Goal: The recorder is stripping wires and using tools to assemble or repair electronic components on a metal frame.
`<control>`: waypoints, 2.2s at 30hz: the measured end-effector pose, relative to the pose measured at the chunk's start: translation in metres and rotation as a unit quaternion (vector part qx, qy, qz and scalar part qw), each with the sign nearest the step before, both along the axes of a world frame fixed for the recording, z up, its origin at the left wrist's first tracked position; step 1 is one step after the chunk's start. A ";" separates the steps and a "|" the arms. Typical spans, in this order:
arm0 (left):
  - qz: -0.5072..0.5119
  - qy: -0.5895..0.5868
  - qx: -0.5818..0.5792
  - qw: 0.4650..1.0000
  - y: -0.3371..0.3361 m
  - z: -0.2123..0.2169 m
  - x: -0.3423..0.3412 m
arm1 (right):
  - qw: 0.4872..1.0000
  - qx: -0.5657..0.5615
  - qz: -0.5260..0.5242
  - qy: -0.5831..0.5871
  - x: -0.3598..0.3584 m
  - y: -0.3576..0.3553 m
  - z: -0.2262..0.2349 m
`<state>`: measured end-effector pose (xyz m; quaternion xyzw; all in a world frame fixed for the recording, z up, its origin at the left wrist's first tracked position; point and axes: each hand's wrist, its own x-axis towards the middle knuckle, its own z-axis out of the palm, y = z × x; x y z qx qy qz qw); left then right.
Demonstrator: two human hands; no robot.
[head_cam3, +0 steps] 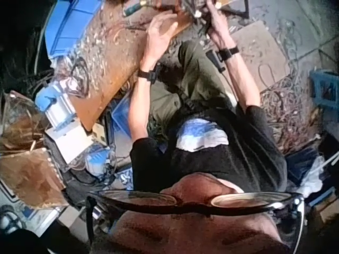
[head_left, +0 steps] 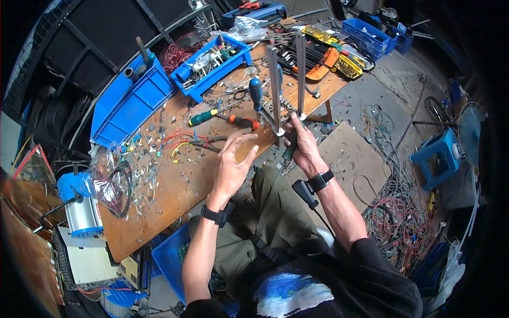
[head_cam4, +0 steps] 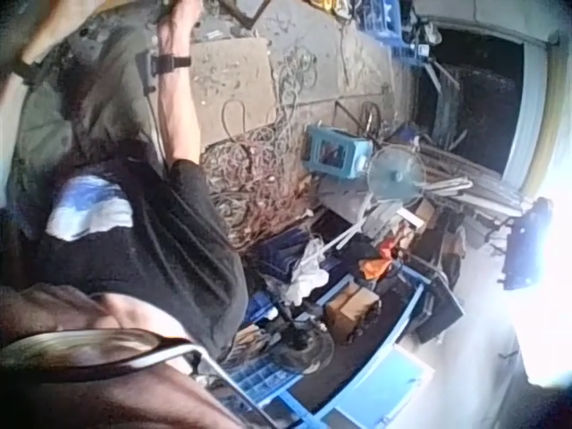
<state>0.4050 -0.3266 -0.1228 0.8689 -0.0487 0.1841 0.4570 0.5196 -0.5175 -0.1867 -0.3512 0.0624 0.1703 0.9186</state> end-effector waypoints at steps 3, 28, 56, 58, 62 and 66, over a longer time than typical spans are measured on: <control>-0.004 0.021 0.004 1.000 -0.012 -0.005 -0.002 | 1.000 -0.026 0.014 -0.003 0.002 -0.007 -0.012; 0.051 0.020 -0.120 0.991 -0.062 -0.003 0.054 | 0.999 -0.032 -0.039 0.002 -0.003 0.010 0.000; 0.106 -0.086 0.093 0.986 -0.055 -0.014 0.079 | 0.989 -0.093 -0.114 -0.001 -0.008 0.020 0.011; 0.098 -0.070 0.075 0.990 -0.056 -0.016 0.086 | 0.991 -0.082 -0.108 -0.010 -0.010 0.020 0.016; 0.053 -0.040 0.062 0.996 -0.042 -0.012 0.089 | 0.992 -0.079 -0.092 -0.021 -0.010 0.018 0.011; 0.050 -0.051 0.076 0.995 -0.037 -0.018 0.087 | 0.990 -0.090 -0.108 -0.021 -0.017 0.018 0.009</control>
